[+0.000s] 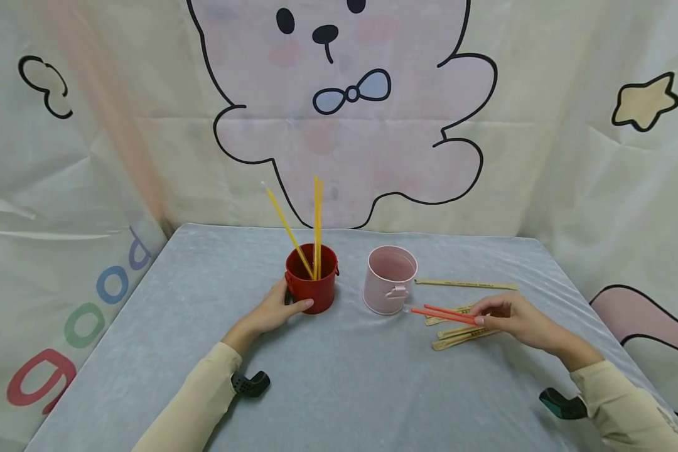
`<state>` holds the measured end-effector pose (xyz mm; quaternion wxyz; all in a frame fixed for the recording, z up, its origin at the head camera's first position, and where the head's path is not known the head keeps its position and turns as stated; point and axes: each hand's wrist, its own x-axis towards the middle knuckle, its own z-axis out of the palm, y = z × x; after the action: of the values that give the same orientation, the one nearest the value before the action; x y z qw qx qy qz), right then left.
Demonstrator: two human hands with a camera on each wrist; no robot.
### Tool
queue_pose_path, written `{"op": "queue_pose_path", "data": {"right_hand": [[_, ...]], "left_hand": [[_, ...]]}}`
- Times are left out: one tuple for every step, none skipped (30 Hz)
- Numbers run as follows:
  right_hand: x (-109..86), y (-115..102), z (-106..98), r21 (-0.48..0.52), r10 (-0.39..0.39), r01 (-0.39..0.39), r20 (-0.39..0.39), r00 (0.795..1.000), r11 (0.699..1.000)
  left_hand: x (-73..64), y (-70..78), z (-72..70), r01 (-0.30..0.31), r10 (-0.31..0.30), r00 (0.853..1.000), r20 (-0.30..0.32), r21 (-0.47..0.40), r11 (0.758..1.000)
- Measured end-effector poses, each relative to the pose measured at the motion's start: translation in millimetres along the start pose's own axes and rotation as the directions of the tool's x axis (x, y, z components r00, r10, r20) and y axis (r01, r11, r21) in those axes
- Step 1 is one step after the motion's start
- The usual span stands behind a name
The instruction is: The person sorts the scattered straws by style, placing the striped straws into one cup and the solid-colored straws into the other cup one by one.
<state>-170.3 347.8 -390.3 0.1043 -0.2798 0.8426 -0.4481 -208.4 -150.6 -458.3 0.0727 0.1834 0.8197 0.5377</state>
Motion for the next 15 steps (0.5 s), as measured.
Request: {"op": "queue_pose_path", "data": {"right_hand": [[0.9,-2,0,0.012,0.010,-0.010,0.001,1.000,1.000],[1.8,-3,0,0.021,0.021,-0.021,0.000,1.000,1.000],[3.1,-5,0,0.030,0.031,-0.031,-0.002,1.000,0.999],[4.5,-7,1,0.033,0.039,-0.039,-0.004,0.999,0.999],[5.9,-9,1,0.033,0.049,-0.048,-0.007,0.999,0.998],[7.3,-11,1,0.030,0.063,-0.063,-0.010,0.998,0.998],[9.0,-13,2,0.025,0.073,-0.073,-0.014,0.997,0.997],[10.7,-15,3,0.019,0.090,-0.089,-0.021,0.996,0.996],[12.5,-18,3,0.014,0.108,-0.108,-0.027,0.994,0.994],[14.3,-20,4,0.010,0.127,-0.127,-0.032,0.991,0.992],[16.3,-22,4,0.009,0.147,-0.147,-0.036,0.988,0.989],[18.5,-25,5,0.011,0.164,-0.163,-0.039,0.986,0.987],[21.0,-27,5,0.017,0.178,-0.177,-0.043,0.983,0.984],[23.8,-30,6,0.026,0.188,-0.187,-0.045,0.981,0.982],[26.7,-32,7,0.038,0.197,-0.195,-0.047,0.979,0.980]], "left_hand": [[0.1,-0.5,0.1,-0.007,0.007,1.000,0.001,0.007,1.000],[0.2,-0.9,0.0,-0.013,0.013,1.000,0.000,0.011,1.000],[0.2,-1.3,0.0,-0.017,0.017,1.000,-0.002,0.013,1.000],[0.2,-1.6,0.0,-0.022,0.022,1.000,-0.004,0.016,1.000],[0.3,-2.0,-0.1,-0.029,0.029,1.000,-0.005,0.018,0.999],[0.3,-2.2,-0.1,-0.034,0.034,0.999,-0.005,0.021,0.999],[0.4,-2.4,-0.2,-0.038,0.038,0.999,-0.006,0.022,0.999],[0.3,-2.4,-0.2,-0.038,0.038,0.999,-0.006,0.020,0.999],[0.0,-2.2,-0.2,-0.037,0.038,0.999,-0.004,0.023,0.999],[0.0,-2.2,-0.2,-0.032,0.032,0.999,-0.003,0.023,0.999],[-0.1,-1.9,-0.3,-0.023,0.023,1.000,-0.002,0.021,1.000],[-0.3,-1.7,-0.4,-0.014,0.014,1.000,-0.002,0.019,1.000],[-0.4,-1.4,-0.5,-0.005,0.005,1.000,-0.002,0.018,1.000],[-0.7,-1.2,-0.7,-0.003,0.003,1.000,-0.001,0.020,1.000],[-1.0,-1.0,-1.0,0.006,-0.006,1.000,-0.003,0.021,1.000]]}}
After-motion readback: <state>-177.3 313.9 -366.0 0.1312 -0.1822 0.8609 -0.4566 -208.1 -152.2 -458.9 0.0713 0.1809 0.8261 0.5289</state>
